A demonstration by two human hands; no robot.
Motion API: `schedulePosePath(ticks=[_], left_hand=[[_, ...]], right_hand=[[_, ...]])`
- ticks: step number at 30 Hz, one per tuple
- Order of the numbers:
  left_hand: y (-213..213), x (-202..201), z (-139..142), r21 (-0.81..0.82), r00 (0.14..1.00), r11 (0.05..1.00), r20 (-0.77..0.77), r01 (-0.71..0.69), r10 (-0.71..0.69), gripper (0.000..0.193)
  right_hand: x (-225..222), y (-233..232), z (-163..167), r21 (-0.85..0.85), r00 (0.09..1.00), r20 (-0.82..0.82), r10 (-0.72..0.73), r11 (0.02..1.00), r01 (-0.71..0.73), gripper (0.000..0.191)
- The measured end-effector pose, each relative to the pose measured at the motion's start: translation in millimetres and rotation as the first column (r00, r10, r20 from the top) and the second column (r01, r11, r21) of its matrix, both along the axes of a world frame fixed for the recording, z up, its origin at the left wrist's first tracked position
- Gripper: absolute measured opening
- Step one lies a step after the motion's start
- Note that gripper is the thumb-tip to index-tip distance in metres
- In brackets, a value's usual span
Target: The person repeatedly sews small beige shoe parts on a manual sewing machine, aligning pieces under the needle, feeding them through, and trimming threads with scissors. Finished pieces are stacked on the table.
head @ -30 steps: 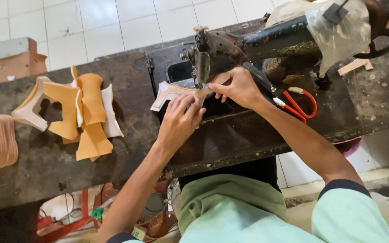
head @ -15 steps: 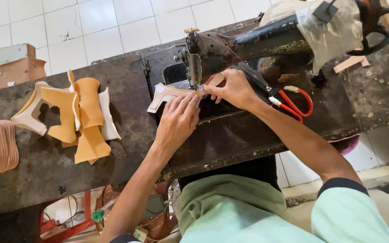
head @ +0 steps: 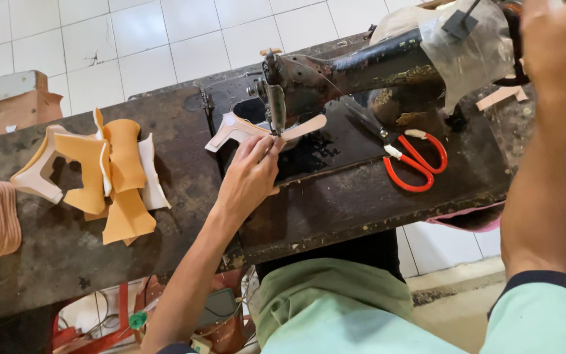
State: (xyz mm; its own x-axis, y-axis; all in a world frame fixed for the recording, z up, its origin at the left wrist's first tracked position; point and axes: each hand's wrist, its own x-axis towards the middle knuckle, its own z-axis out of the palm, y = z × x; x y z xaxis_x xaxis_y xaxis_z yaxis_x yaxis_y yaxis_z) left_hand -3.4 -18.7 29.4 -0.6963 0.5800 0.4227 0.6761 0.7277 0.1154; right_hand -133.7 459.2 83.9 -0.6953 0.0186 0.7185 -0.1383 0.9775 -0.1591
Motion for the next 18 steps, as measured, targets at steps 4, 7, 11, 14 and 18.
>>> schedulePosePath(ticks=[4,7,11,14,18], left_hand=[[3,-2,-3,0.146,0.999,0.988,0.025,-0.051,0.047,0.055],[3,-2,-6,0.143,0.998,0.988,0.014,-0.06,0.059,0.052],[3,-2,-8,0.137,0.998,0.989,0.027,-0.053,0.05,0.051],[2,-5,-9,0.104,0.999,0.993,0.008,-0.051,0.051,0.049],[-4,-10,-11,0.039,0.998,0.999,-0.063,0.023,-0.02,0.045]], right_hand=[[-15,29,-29,0.004,0.997,0.036,0.07,0.998,-0.07,0.025],[6,8,-25,-0.059,0.997,-0.006,0.075,0.995,-0.075,0.023],[39,-41,-19,-0.167,0.838,-0.432,0.334,0.883,-0.439,0.032],[67,-66,-8,0.134,0.859,-0.509,0.059,0.991,0.012,0.02],[82,-128,-4,-0.227,0.856,-0.323,0.403,0.845,-0.484,0.016]])
